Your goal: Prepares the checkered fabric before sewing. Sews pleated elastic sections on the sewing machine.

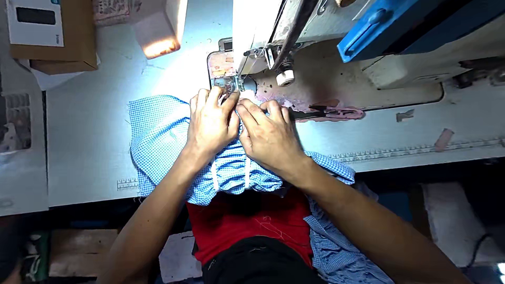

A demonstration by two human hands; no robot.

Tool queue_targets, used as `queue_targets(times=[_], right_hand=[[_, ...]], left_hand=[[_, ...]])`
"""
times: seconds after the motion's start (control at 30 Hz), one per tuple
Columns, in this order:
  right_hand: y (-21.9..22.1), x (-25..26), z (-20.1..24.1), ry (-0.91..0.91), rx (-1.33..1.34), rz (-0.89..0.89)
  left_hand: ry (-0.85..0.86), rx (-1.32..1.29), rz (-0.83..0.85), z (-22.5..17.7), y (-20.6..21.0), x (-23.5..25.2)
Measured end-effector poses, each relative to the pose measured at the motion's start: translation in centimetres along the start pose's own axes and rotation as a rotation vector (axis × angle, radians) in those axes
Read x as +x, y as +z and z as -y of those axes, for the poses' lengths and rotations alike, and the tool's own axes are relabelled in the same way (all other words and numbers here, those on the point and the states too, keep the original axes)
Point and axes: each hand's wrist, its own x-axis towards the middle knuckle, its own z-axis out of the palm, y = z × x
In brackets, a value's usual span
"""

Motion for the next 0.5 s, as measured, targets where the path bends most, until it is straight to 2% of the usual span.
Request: queue_targets(times=[0.2, 0.5], right_hand=[[-0.1, 0.4, 0.5, 0.049, -0.038, 0.039], [1.0, 1.0, 0.1, 0.070, -0.074, -0.040]], left_hand=[[0.085, -0.105, -0.084, 1.0, 0.5, 0.9], [0.082, -0.146, -0.023, 1.3, 0.1, 1.4]])
